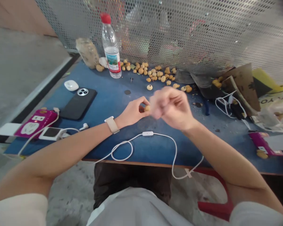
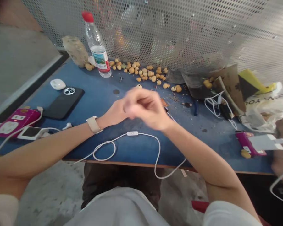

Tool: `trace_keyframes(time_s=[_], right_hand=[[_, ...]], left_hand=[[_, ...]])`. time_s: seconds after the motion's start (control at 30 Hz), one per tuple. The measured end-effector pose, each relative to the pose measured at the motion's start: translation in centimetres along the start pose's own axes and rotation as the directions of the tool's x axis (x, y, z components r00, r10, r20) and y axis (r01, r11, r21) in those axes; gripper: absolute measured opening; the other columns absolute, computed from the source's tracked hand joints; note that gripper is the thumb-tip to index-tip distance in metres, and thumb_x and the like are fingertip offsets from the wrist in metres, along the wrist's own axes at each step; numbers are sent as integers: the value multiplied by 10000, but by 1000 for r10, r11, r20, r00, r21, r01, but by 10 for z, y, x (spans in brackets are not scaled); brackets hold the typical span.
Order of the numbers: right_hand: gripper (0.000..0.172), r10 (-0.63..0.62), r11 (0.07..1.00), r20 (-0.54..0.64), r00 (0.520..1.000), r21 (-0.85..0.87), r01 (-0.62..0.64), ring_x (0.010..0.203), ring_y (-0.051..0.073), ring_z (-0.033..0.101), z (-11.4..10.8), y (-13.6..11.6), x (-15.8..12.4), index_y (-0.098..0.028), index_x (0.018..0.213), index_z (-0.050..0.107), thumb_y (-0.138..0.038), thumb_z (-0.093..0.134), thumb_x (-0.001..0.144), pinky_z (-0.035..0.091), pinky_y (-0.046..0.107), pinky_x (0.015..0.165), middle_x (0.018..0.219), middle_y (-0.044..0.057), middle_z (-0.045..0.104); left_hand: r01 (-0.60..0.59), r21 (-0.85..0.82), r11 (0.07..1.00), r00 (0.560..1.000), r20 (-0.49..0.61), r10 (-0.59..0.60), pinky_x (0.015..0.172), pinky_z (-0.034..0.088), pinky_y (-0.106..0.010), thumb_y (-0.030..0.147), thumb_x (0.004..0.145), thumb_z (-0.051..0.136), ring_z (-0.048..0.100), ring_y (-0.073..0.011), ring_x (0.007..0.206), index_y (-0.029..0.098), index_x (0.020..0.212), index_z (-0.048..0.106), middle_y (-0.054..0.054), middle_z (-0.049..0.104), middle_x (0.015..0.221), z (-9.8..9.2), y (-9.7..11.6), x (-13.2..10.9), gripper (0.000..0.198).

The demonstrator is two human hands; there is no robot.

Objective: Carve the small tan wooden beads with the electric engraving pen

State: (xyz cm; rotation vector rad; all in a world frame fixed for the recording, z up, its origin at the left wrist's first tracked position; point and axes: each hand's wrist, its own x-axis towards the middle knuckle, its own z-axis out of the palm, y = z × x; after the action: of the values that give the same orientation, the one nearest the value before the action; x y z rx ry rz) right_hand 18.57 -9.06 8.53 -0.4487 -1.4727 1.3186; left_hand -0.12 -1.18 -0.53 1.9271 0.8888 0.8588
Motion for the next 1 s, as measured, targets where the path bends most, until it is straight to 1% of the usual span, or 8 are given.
trace_keyframes(time_s=[0.07,0.1,0.17,0.23,0.47,0.57,0.73,1.0], right_hand=[[674,-12,994,-201,980,102,33,632,144,459,-39,2,-5,-286,751,543,-630,1000,1108,473,321,541,718,-52,478],[745,26,991,-281,959,136,13,650,147,457,-55,4,-9,-277,744,441,-636,959,1143,481,328,540,726,-50,425],[859,82,979,-353,932,203,-10,661,136,474,-81,11,-19,-261,745,277,-677,883,1190,489,322,542,714,-49,331],[891,119,969,-380,917,245,-24,667,152,485,-93,17,-27,-271,747,259,-695,933,1147,516,318,552,706,-56,307],[849,103,984,-350,931,173,-44,648,206,488,-91,24,-31,-309,707,396,-778,1043,994,519,353,542,698,-43,391],[807,78,979,-304,949,204,-15,655,210,502,-89,26,-33,-312,717,432,-762,1029,1020,526,356,558,701,-44,397],[817,139,983,-360,923,162,-85,652,222,501,-87,27,-36,-315,708,415,-768,1020,1020,544,368,565,696,-39,408],[795,129,982,-296,946,172,-80,661,223,470,-87,28,-37,-323,738,424,-772,1019,1016,516,365,559,705,-42,406]], left_hand=[[8,-22,1000,999,31,-7,879,692,-370,357,968,961,843,-204,885,249,1129,734,-28,895,1122,-2,4,-2,299],[19,-31,999,999,44,-17,872,679,-355,363,971,961,835,-195,880,245,1131,729,-25,889,1115,-4,6,-3,305],[39,-40,998,998,55,-37,840,656,-332,364,977,956,820,-185,860,246,1125,715,-19,877,1089,-7,10,-5,307],[59,-45,997,996,63,-56,813,644,-323,379,986,954,818,-188,850,251,1121,705,-15,867,1058,-9,12,-7,311],[74,-40,996,995,65,-71,800,661,-330,432,984,953,810,-197,838,263,1124,717,-18,870,1051,-10,15,-8,323],[64,-28,998,996,68,-62,821,670,-330,416,988,938,810,-193,851,262,1119,717,-15,868,1057,-10,17,-9,299],[44,-14,999,997,62,-43,827,670,-324,401,993,939,807,-194,859,261,1117,715,-9,863,1028,-10,17,-8,292],[48,4,999,997,61,-48,821,655,-325,395,986,942,800,-193,853,257,1120,718,-12,858,1031,-9,18,-8,295]])
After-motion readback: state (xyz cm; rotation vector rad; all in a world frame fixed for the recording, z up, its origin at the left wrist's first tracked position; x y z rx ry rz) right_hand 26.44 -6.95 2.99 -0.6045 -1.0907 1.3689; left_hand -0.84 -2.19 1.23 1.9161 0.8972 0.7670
